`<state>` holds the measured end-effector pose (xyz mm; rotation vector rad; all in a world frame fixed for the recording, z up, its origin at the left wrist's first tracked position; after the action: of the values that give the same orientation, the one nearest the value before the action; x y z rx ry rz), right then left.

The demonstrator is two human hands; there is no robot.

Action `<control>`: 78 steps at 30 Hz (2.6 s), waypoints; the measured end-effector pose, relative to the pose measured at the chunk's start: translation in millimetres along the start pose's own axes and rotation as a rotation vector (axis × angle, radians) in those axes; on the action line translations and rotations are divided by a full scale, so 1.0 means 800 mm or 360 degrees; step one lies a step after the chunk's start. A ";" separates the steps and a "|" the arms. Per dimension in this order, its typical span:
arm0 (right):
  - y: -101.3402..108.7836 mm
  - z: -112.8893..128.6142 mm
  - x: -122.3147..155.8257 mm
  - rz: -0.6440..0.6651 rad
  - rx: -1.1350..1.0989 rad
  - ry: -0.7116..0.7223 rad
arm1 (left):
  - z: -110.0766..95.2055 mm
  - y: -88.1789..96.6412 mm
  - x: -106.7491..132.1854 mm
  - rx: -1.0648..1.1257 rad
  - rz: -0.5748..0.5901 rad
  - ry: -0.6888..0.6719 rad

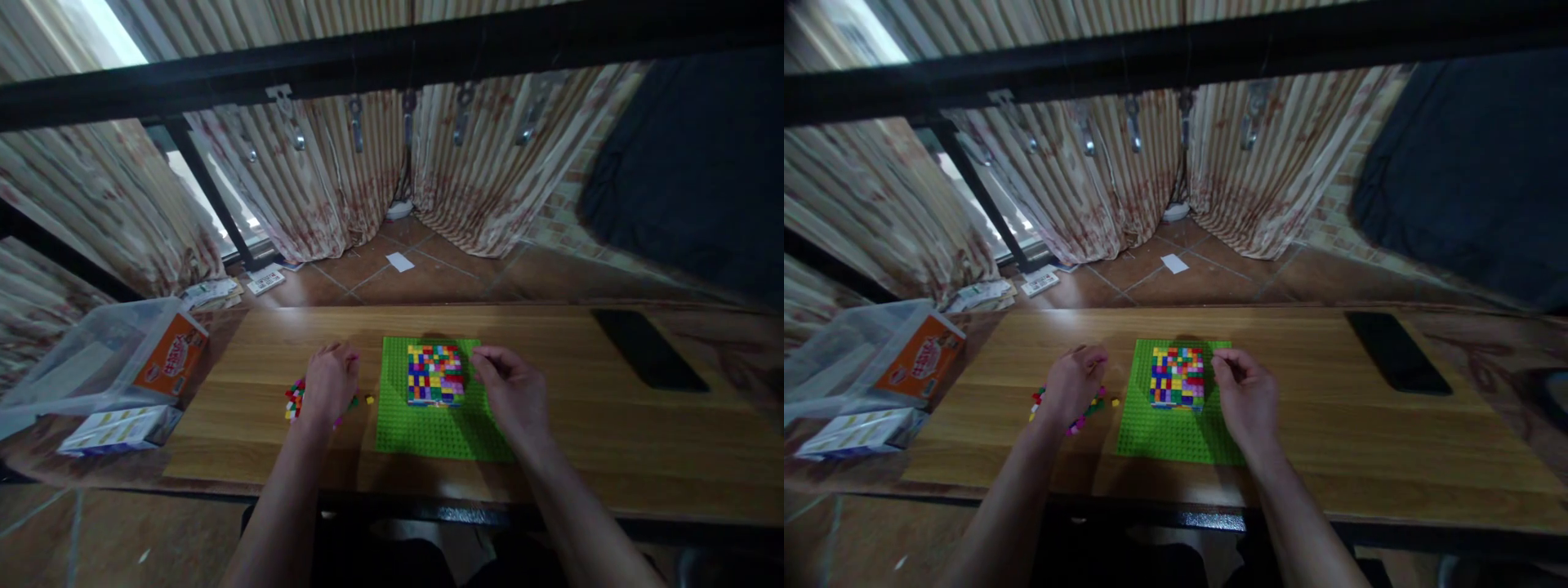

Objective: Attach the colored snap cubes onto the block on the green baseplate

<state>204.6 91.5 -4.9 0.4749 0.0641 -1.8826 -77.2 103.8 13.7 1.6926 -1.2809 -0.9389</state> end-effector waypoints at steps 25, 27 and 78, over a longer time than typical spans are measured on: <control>-0.017 0.000 0.002 0.0096 -0.0096 -0.0024 | -0.124 -0.016 0.058 0.0634 -0.0147 -0.0501; -0.017 0.000 0.003 0.0099 -0.0102 -0.0031 | -0.124 -0.017 0.057 0.0643 -0.0153 -0.0496; -0.040 0.000 0.001 0.0225 0.0090 -0.0092 | -0.123 -0.026 0.049 0.0693 -0.0123 -0.0267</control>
<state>175.0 102.4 -10.8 0.4512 -0.0599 -1.7615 27.9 84.4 31.6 2.0396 -1.6310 -0.9078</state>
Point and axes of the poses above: each hand's wrist, its own x-axis away from the middle knuckle, its own y-axis out of the back of the hand, z = x × y, the point moved 7 cm from there along -x, towards the middle knuckle, and after that the axes turned 14 degrees about y, right-handed, at the moved point
